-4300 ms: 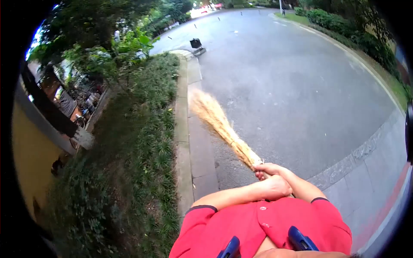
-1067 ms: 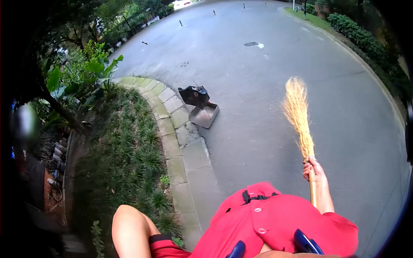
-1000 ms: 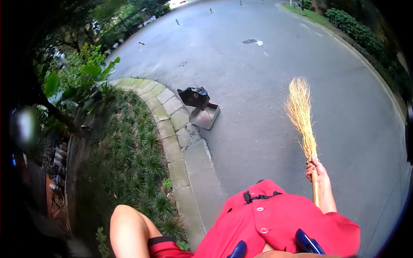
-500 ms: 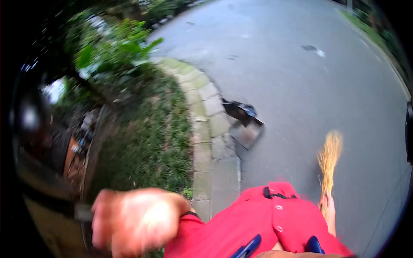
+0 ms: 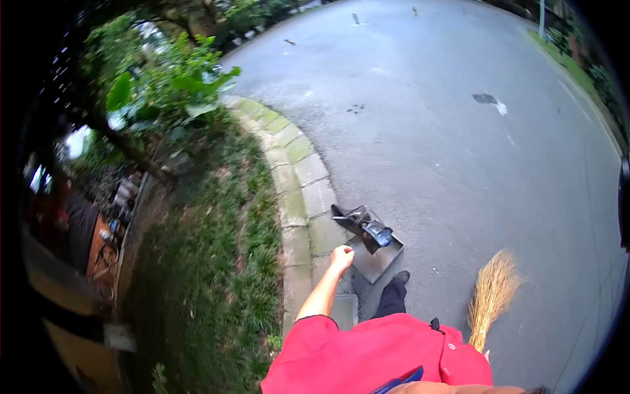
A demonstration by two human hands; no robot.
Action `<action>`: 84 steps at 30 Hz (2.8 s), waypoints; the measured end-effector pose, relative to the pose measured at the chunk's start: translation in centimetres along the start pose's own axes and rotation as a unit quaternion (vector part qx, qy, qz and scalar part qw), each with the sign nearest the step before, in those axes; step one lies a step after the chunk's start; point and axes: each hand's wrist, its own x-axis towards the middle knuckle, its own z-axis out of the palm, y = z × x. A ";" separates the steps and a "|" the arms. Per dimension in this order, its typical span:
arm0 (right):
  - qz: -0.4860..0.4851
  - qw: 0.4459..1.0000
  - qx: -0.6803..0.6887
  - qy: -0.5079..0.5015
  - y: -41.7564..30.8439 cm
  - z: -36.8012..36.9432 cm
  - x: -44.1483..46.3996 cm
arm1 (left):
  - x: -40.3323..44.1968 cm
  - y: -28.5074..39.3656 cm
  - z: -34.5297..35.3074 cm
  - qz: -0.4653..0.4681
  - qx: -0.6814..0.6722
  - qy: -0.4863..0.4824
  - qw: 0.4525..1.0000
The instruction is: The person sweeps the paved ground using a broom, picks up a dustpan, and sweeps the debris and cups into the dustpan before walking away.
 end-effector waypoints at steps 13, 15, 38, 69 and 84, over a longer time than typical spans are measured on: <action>0.148 0.972 0.123 0.135 -4.2 13.0 4.4 | 27.7 -1.6 11.6 -0.119 0.098 -0.131 0.979; 0.155 0.976 0.103 0.117 -4.6 14.6 4.7 | 27.7 1.0 10.9 -0.106 0.221 -0.200 0.949; 0.000 0.999 0.034 0.023 -5.2 9.2 4.2 | 14.8 13.7 8.1 -0.193 0.157 -0.042 0.968; -0.310 0.546 0.757 0.181 25.1 -37.8 -12.9 | -30.3 37.3 52.8 0.390 0.316 -0.224 0.835; -0.480 0.094 0.870 0.067 36.5 -55.1 -15.8 | -79.0 46.2 73.3 0.541 0.312 -0.439 0.645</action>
